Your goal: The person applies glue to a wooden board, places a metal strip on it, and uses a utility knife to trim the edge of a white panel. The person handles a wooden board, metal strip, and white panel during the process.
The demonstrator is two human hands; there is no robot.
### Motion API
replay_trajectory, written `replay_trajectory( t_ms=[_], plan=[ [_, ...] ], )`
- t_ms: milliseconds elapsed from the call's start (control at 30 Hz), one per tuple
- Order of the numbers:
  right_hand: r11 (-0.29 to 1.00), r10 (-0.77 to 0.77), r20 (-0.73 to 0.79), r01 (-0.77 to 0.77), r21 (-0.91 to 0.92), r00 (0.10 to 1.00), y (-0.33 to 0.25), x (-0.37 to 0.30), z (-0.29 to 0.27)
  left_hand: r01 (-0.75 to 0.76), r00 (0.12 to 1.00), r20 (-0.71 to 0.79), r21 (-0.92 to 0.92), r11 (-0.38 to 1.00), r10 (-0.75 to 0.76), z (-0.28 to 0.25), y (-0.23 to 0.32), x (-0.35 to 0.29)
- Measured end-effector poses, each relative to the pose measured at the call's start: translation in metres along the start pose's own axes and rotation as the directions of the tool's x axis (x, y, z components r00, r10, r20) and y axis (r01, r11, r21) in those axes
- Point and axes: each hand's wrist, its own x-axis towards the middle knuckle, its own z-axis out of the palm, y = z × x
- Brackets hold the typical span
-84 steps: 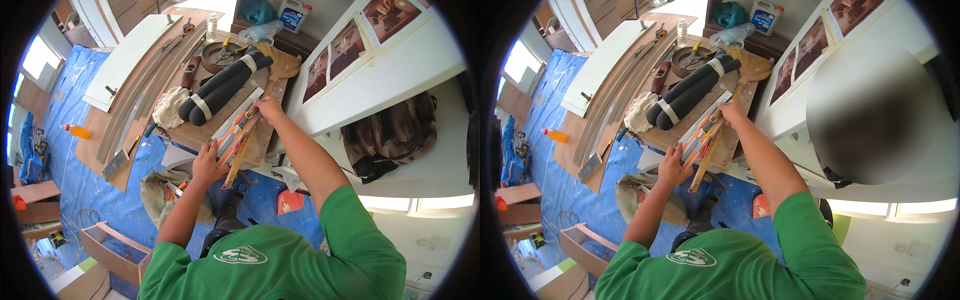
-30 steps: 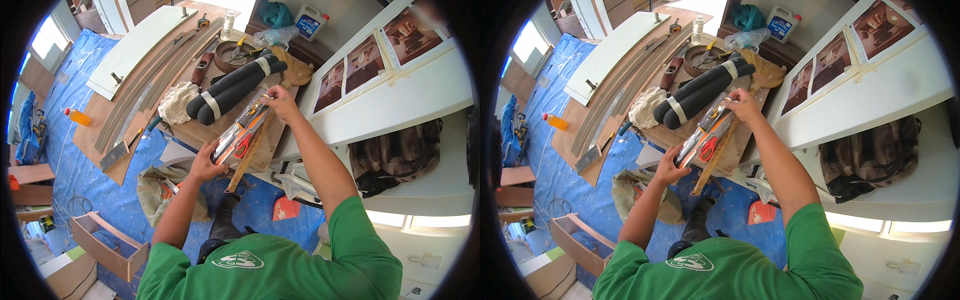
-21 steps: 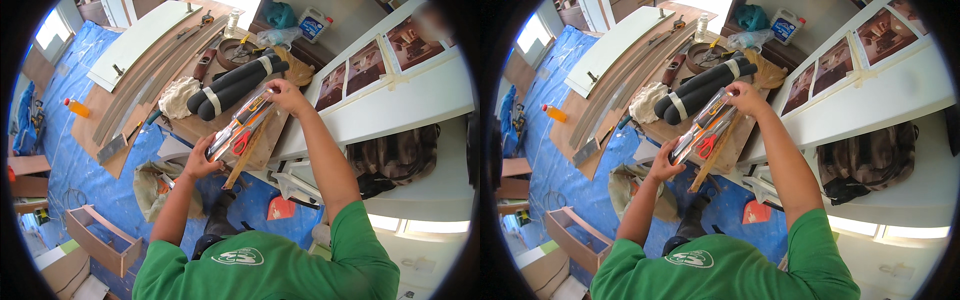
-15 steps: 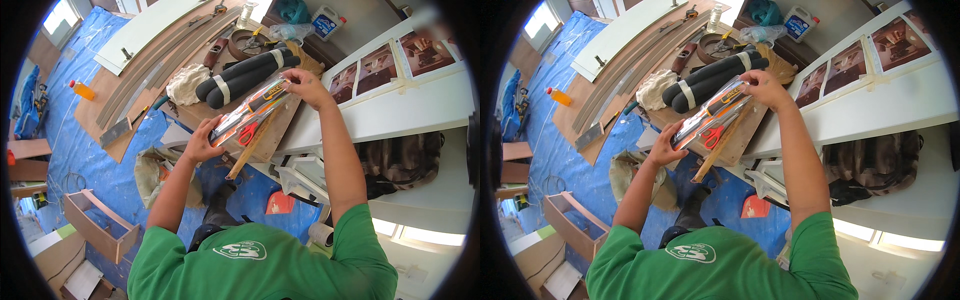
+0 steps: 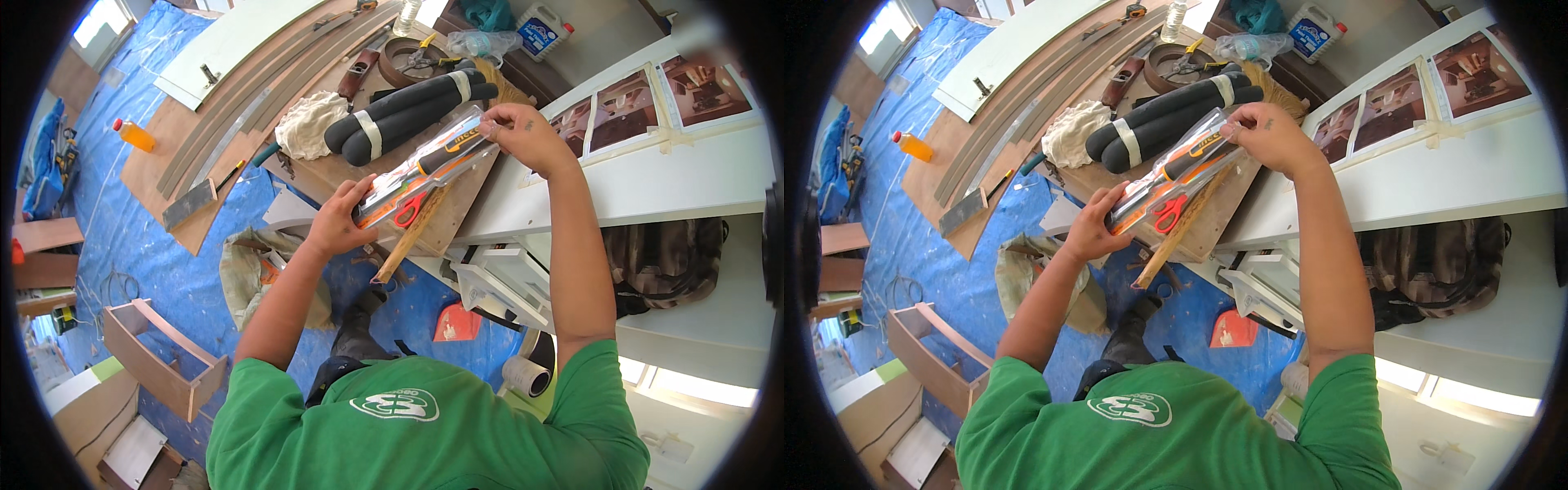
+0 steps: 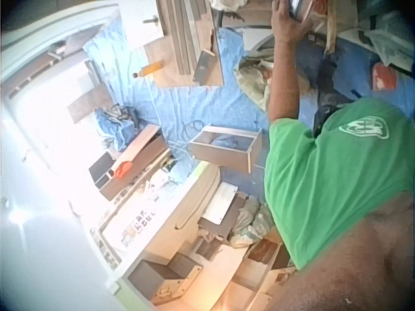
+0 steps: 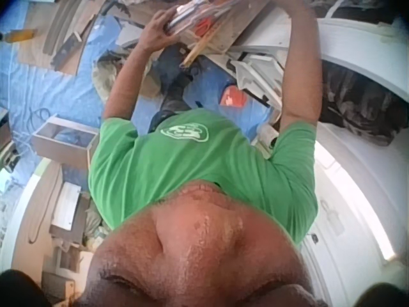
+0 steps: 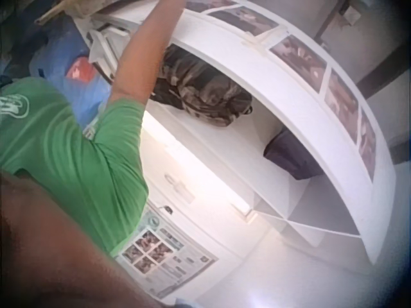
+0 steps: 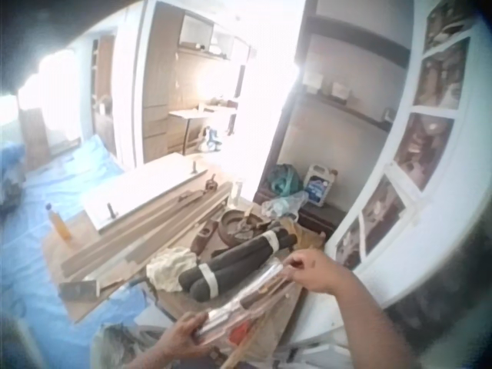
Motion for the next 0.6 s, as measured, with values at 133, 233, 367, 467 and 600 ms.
replay_trajectory(
  t_ms=[133,233,367,467,600],
  plan=[
    [0.982,0.025,0.076,-0.038,0.184,0.997,-0.005,-0.015,0.000,-0.017,1.000,-0.024,0.009,1.000,0.017,0.007,-0.006,0.000],
    [0.965,-0.039,0.071,0.020,0.261,0.997,0.009,-0.017,0.001,-0.017,1.000,-0.026,0.011,1.000,0.017,0.003,-0.004,0.001],
    [0.870,-0.074,-0.073,0.100,0.483,0.995,0.022,-0.020,0.014,-0.054,0.997,-0.048,0.021,0.998,0.055,-0.005,-0.004,0.004],
    [0.857,-0.010,-0.086,0.053,0.512,0.996,0.027,-0.022,0.010,-0.056,0.998,-0.026,0.036,0.998,0.057,-0.006,0.000,0.002],
    [0.872,0.063,-0.074,-0.019,0.489,0.995,0.018,-0.026,0.003,-0.059,0.997,0.040,-0.063,0.996,0.062,-0.004,0.004,-0.001]
  ],
)
